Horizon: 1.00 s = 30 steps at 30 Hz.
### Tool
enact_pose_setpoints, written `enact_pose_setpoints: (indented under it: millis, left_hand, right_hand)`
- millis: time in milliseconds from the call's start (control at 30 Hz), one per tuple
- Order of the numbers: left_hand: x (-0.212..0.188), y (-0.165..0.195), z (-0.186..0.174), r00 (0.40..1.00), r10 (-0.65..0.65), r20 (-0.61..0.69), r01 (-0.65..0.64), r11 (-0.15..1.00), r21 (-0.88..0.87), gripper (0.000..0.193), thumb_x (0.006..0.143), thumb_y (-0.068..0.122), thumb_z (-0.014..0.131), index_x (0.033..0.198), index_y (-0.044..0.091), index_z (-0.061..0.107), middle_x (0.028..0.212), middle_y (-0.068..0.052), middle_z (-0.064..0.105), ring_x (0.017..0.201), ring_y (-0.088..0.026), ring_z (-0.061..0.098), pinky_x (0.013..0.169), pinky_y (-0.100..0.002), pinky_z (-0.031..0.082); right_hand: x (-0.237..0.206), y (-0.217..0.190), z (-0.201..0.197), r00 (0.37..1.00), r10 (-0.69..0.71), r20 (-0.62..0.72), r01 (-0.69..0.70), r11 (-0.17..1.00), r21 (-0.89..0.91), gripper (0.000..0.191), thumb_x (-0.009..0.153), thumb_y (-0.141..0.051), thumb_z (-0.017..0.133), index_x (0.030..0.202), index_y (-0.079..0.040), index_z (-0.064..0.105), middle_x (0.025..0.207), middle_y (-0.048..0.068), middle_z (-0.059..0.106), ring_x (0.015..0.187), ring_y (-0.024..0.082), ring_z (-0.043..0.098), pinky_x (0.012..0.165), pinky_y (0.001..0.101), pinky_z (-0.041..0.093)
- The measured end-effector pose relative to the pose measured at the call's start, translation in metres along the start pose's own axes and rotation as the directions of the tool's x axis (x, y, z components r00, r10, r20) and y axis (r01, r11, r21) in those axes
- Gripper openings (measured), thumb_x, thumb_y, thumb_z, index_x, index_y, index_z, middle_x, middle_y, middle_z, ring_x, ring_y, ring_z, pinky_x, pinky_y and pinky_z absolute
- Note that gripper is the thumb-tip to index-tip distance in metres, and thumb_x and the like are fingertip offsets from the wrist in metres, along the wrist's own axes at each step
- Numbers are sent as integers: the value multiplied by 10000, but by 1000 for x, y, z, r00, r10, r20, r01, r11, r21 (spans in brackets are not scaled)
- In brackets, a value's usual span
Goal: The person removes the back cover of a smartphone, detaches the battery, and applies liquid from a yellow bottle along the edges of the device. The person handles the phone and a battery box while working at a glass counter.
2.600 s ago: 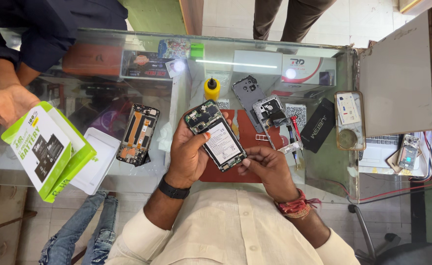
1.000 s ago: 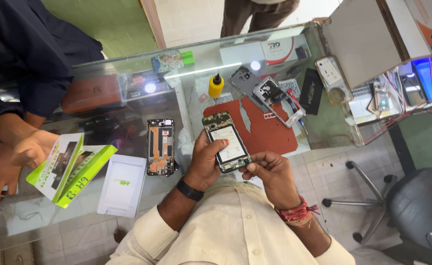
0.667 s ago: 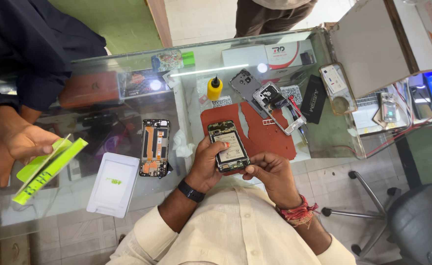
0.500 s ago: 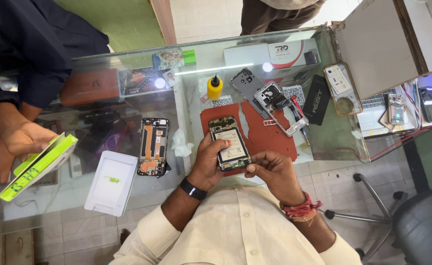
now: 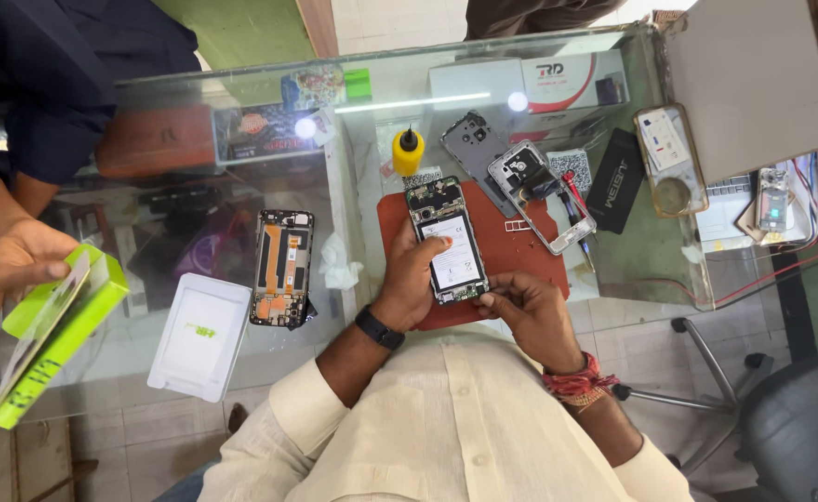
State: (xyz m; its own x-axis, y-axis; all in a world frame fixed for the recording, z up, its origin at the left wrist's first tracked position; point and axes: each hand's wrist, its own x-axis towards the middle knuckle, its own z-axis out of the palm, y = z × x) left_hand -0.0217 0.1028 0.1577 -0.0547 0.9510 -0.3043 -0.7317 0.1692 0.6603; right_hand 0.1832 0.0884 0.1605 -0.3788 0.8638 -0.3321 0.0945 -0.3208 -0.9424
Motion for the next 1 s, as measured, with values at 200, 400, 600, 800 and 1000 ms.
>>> enact_pose_setpoints:
  millis: [200,400,600,800,1000]
  left_hand:
    - [15,2,-2,999,-36,17,36,999,19,305,935,-22,555,1237,17,545,1057,-94,680,899,-196,710,792,-358,620]
    - [18,2,1,999,-43,-14,43,998,41,306,936,-28,555,1238,9,536,1070,-115,685,894,-220,730,785,-377,636]
    - [14,0,10,997,-76,-26,76,997,15,314,924,-32,534,1235,0,507,1028,-158,685,853,-305,753,728,-434,655]
    - [3,1,18,997,-74,-9,74,997,-16,321,917,-39,515,1234,2,486,1026,-172,684,857,-339,757,723,-467,660]
    - [-4,-5,19,999,-48,-4,48,999,-22,320,921,-45,516,1236,4,489,1034,-171,686,861,-332,752,720,-461,658]
  right_hand:
    - [13,-4,-4,1000,13,14,-13,999,-47,201,949,-18,666,1133,60,687,948,104,772,840,134,742,762,290,623]
    - [16,-1,-7,999,33,5,-32,998,-58,204,949,-29,666,1135,49,691,942,99,774,826,128,743,740,281,625]
    - [14,4,-10,998,59,-11,-59,997,-47,198,959,-32,653,1139,47,683,950,93,766,829,126,740,736,274,622]
    - [6,4,-16,999,42,29,-39,996,-74,199,965,-6,641,1147,59,691,961,100,772,838,128,742,743,279,626]
    - [-3,-11,-22,999,8,-50,-14,994,-109,227,938,-8,638,1153,36,695,936,92,773,817,121,742,736,277,646]
